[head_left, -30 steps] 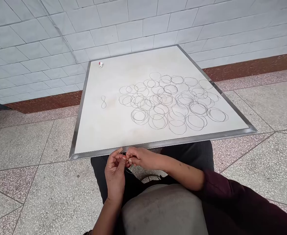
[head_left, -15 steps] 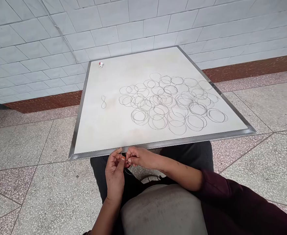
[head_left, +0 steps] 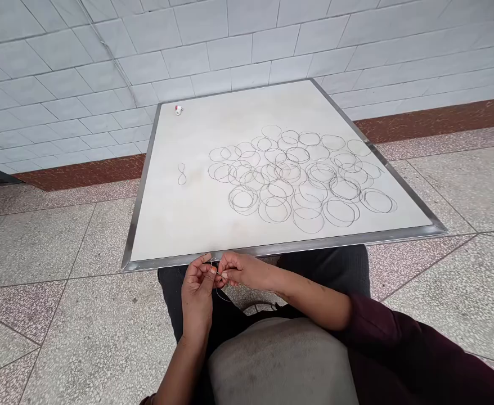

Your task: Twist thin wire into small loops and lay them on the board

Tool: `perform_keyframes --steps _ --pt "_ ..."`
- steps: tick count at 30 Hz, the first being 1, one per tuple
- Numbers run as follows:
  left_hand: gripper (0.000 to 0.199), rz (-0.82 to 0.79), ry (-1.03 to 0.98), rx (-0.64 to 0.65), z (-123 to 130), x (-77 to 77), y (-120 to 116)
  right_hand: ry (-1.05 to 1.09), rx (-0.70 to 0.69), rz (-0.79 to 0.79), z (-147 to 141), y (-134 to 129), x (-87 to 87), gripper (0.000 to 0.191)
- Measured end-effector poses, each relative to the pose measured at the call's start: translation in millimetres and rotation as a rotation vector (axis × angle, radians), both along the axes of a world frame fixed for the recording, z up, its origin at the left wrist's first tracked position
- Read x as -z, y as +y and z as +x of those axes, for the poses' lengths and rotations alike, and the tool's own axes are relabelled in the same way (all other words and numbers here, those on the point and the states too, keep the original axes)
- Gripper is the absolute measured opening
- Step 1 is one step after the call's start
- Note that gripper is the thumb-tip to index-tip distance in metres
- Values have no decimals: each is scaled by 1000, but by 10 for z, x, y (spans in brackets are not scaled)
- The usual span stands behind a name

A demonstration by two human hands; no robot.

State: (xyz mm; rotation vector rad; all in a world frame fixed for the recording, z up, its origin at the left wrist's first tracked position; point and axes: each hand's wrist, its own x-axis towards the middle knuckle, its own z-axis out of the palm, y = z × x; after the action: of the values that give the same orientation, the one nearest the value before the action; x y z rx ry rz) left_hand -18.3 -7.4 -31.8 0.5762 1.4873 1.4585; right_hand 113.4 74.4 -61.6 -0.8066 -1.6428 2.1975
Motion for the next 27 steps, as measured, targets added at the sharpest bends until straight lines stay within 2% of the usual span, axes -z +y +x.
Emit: perform_keyframes --steps 4,11,20,27 --pt "39 25 -1 21 11 -22 -24 18 35 -24 13 3 -39 9" --pt "32 29 26 47 19 -30 -55 27 22 30 28 2 -117 11" --pt "33 54 -11 33 11 -24 -64 1 63 83 -10 -17 -106 10" --pt "51 33 20 8 -24 68 -71 62 159 130 -67 36 -77 19"
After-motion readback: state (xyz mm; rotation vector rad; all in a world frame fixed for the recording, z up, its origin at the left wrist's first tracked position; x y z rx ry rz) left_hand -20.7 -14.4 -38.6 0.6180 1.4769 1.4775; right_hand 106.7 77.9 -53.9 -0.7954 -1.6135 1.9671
